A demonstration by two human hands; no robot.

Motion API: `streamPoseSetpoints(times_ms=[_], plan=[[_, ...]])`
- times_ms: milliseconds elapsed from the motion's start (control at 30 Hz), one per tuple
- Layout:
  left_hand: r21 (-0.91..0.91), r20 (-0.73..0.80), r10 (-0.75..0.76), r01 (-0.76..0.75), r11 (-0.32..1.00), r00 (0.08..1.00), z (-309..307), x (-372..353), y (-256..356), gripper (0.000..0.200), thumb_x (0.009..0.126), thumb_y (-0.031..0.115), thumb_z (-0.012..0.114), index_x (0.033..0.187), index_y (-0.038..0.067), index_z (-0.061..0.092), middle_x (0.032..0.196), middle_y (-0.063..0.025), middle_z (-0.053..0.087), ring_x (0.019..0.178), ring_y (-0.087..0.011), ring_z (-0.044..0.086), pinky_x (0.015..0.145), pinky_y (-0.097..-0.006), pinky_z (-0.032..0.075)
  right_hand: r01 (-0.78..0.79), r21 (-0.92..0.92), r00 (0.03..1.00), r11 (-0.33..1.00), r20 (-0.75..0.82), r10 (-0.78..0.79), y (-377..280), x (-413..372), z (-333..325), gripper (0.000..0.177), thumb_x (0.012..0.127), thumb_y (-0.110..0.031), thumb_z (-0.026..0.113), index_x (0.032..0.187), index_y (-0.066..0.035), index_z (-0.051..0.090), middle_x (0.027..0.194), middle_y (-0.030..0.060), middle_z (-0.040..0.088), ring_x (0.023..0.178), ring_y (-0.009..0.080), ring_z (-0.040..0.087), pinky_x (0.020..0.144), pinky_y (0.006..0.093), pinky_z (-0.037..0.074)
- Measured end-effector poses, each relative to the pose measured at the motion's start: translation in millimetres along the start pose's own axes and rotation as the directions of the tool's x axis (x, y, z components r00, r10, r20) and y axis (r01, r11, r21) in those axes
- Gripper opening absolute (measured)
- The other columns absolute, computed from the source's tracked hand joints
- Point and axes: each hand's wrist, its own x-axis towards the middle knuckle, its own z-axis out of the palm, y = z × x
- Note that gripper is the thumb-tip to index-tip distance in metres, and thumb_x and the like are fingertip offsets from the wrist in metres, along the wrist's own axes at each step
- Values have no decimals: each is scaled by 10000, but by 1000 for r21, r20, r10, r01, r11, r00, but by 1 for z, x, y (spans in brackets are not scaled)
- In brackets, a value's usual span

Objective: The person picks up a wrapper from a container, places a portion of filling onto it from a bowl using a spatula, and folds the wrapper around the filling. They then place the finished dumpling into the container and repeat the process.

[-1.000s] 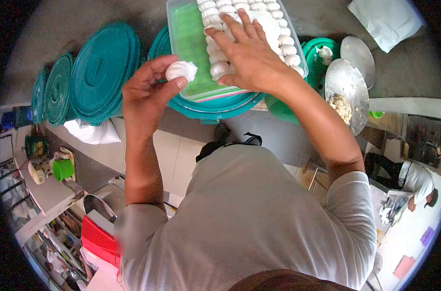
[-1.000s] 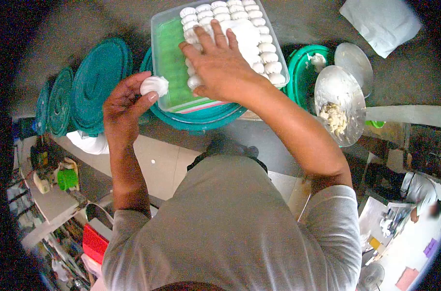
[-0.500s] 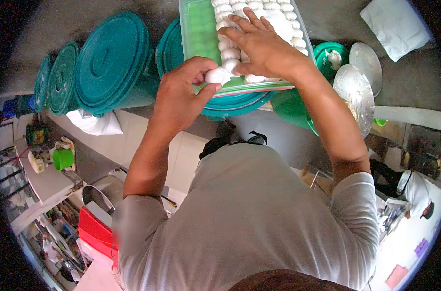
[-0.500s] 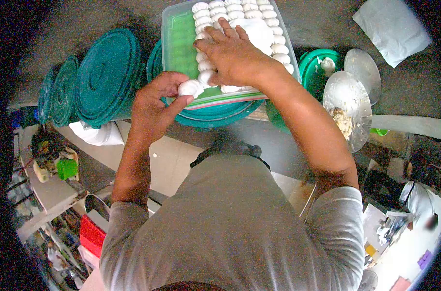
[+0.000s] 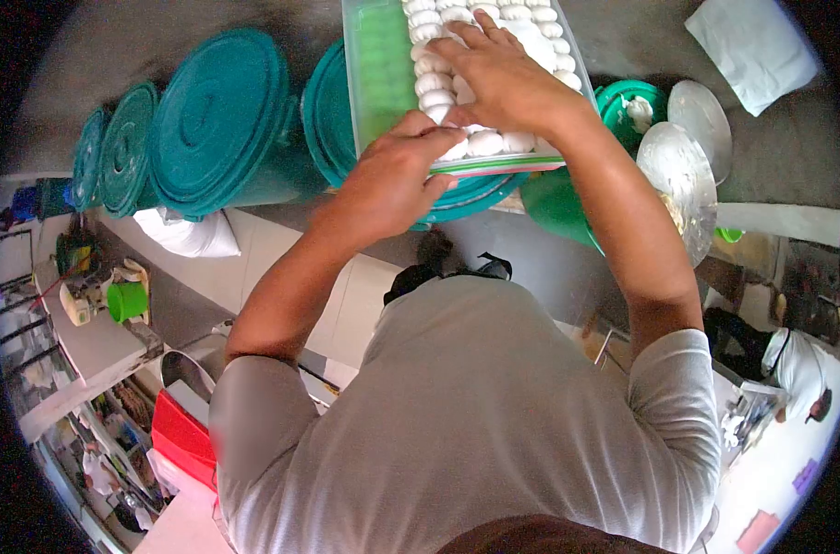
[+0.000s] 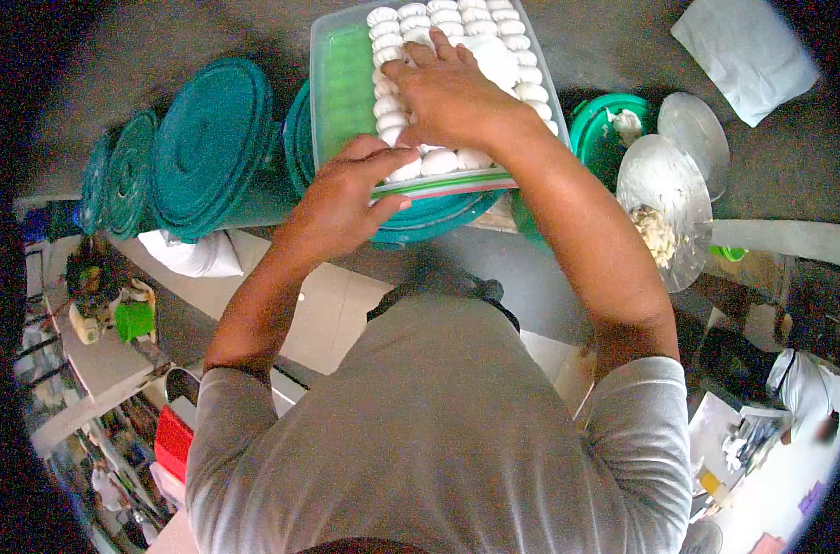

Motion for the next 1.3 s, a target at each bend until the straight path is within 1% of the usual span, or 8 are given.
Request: streamPoseSetpoints(times_ms=[167, 233, 400, 533, 667, 800, 1067, 1300], plan=[[-50, 42, -77, 79, 996, 996, -26, -11, 10, 696, 798, 194, 777, 1413, 61, 481, 1232, -220, 612, 1083, -360, 635, 951, -419, 499, 60, 152, 998, 987, -45, -53, 13, -17, -13, 721, 803, -319, 753, 1420, -102, 449, 1491, 246, 385, 1413, 475, 276, 1196, 486, 208], [-157, -32, -313, 304, 940, 949, -33, -17, 4, 845, 821, 259, 769, 1505, 51, 317, 1300, -283, 565, 1163, -383, 605, 997, -417, 479, 64, 139, 996, 988, -71, -54, 1, -29, -12, 732, 801, -337, 757, 1422, -105, 448, 1499, 246, 375, 1419, 475, 263, 1191, 509, 204], [-32, 40, -285, 286, 958, 958, -2, -6, 23, 989, 823, 313, 746, 1505, -72, 143, 1229, -349, 567, 1118, -443, 600, 985, -443, 469, 19, 39, 999, 999, -45, -18, -18, -41, 3, 772, 792, -411, 759, 1432, -119, 441, 1540, 236, 309, 1449, 479, 192, 1163, 605, 191], [-18, 76, -293, 295, 955, 953, 1, 3, 36, 1034, 814, 337, 734, 1480, -140, 102, 1150, -377, 589, 1028, -469, 627, 955, -460, 474, 78, 146, 987, 986, -154, -56, 8, -42, -21, 656, 838, -370, 726, 1373, -67, 497, 1452, 251, 430, 1422, 418, 301, 1197, 509, 185], [-5, 149, -463, 469, 883, 874, -22, 10, 34, 1092, 818, 385, 743, 1504, -106, 49, 1368, -402, 431, 1231, -467, 525, 1048, -426, 423, -104, 258, 950, 961, -259, 172, 58, -54, -36, 383, 919, -205, 653, 1261, -42, 590, 1282, 184, 598, 1174, 359, 584, 1015, 411, 451], [107, 81, -239, 230, 967, 968, 7, 8, 37, 1087, 817, 385, 745, 1499, -112, 60, 1333, -380, 482, 1203, -456, 550, 1035, -444, 434, -197, 289, 922, 937, -270, 277, 75, -53, -40, 299, 913, -119, 634, 1198, -28, 632, 1198, 176, 648, 1060, 315, 647, 885, 377, 513], [-139, -169, -288, 266, 954, 943, -29, 25, 11, 618, 851, 299, 728, 1329, -29, 515, 1045, -259, 680, 918, -362, 694, 813, -427, 544, -232, 335, 954, 913, -104, 281, 73, -26, -31, 318, 854, -47, 640, 1170, -12, 652, 1120, 161, 680, 1025, 316, 664, 931, 382, 507], [-289, -222, -278, 209, 934, 935, -21, 31, -8, 464, 855, 280, 732, 1184, -27, 622, 967, -211, 710, 827, -293, 709, 735, -375, 558, 17, 85, 990, 996, -139, -5, 72, 16, -21, 387, 809, -11, 607, 1193, -39, 646, 1162, 183, 654, 1086, 387, 590, 984, 442, 455]])
